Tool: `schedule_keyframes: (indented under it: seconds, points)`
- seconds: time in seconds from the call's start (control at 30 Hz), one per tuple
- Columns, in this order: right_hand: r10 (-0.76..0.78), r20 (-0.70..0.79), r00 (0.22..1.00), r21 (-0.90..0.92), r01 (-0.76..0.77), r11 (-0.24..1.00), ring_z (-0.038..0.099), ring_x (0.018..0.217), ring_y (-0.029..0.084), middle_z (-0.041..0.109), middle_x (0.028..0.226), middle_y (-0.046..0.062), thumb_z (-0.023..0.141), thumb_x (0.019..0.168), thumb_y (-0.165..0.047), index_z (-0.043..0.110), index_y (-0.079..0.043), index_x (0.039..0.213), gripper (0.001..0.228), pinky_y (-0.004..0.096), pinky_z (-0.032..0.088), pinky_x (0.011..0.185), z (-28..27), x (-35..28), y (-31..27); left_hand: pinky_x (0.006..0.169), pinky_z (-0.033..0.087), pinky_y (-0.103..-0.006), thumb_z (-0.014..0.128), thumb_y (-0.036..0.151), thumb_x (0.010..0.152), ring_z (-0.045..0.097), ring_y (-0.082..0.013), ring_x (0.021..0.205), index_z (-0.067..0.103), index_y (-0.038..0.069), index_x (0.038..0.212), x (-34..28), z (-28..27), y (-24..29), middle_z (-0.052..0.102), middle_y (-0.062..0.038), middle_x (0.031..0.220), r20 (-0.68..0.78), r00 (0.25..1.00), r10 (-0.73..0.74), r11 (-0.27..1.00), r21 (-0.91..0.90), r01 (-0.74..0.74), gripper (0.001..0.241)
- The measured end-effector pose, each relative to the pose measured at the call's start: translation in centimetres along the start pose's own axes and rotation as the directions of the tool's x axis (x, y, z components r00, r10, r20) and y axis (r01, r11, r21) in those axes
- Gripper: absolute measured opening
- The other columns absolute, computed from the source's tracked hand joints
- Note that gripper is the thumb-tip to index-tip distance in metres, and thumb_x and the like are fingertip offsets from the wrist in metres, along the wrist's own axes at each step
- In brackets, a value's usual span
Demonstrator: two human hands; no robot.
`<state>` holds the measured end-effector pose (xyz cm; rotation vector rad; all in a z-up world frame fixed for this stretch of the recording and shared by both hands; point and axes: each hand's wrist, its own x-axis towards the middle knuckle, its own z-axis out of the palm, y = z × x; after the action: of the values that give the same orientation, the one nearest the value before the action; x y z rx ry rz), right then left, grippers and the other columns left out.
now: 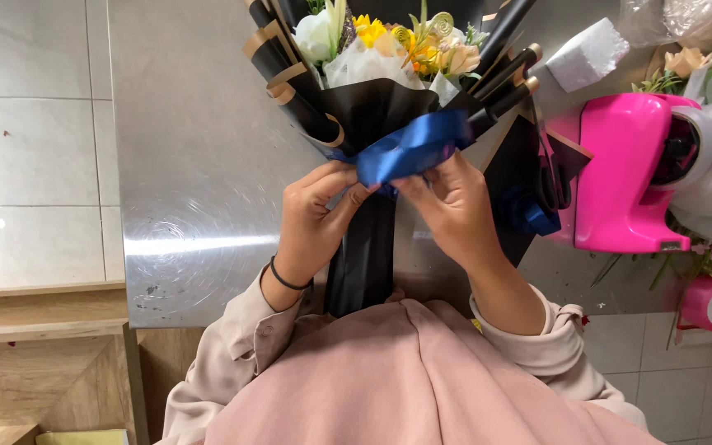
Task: The person ties a blue ribbon around the stem of a flower bouquet, looping and adjusting the ribbon by hand and trimming it with shears.
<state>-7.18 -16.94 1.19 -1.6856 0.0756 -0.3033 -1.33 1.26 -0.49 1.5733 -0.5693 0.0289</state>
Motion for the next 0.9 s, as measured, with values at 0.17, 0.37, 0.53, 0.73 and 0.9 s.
schedule_keyframes:
  seconds: [0.17,0.37,0.53,0.73,0.9]
  points:
    - [0.083,-0.136,0.987,0.357,-0.029,0.934,0.068,0.101,0.015,0.068,0.107,0.008,0.062,0.104,-0.020,0.056,-0.008,0.113,0.016,0.031,0.057,0.097,1.1,-1.6,1.1,0.079,0.059,-0.0384,0.072,0.007,0.098,0.074,-0.0223,0.094,0.078,0.005,0.095,-0.5,-0.1,-1.7,0.072,-0.011,0.084,-0.063,0.990,-0.129,0.987,-0.104,0.122,0.007]
    - [0.076,-0.098,0.992,0.663,0.009,0.748,0.061,0.087,0.021,0.049,0.083,0.003,0.043,0.112,-0.022,0.045,-0.012,0.112,0.010,0.045,0.056,0.099,0.8,-2.7,2.8,0.080,0.057,-0.0345,0.070,0.006,0.099,0.068,-0.0137,0.088,0.077,0.003,0.093,-0.8,0.3,-1.6,0.069,-0.009,0.079,-0.138,0.969,-0.207,0.973,-0.138,0.188,0.010]
    - [0.014,-0.066,0.998,0.625,0.030,0.780,0.054,0.071,0.017,0.040,0.074,0.000,0.044,0.110,-0.020,0.043,-0.012,0.111,0.008,0.047,0.059,0.085,0.0,-2.8,4.6,0.081,0.053,-0.0305,0.065,0.009,0.102,0.059,-0.0102,0.079,0.074,0.002,0.091,-0.8,1.0,-1.1,0.064,-0.006,0.077,-0.307,0.917,-0.254,0.959,-0.202,0.198,0.016]
    - [-0.211,0.042,0.977,0.193,0.199,0.961,0.056,0.060,0.019,0.045,0.065,0.005,0.049,0.105,-0.009,0.040,-0.006,0.103,0.009,0.041,0.061,0.069,-0.7,-2.5,4.8,0.091,0.053,-0.0313,0.058,0.013,0.108,0.054,-0.0060,0.086,0.075,0.001,0.103,-0.9,1.4,-1.5,0.066,-0.004,0.082,-0.442,0.835,-0.326,0.933,-0.291,0.210,0.022]
    - [-0.256,0.101,0.961,-0.104,0.266,0.958,0.062,0.059,0.019,0.064,0.073,0.010,0.054,0.102,-0.007,0.045,0.000,0.103,0.011,0.037,0.060,0.063,-1.9,-2.0,5.3,0.089,0.056,-0.0352,0.060,0.015,0.106,0.062,-0.0131,0.084,0.073,-0.002,0.099,-0.9,1.6,-2.3,0.071,-0.014,0.088,-0.532,0.745,-0.402,0.907,-0.344,0.243,0.023]
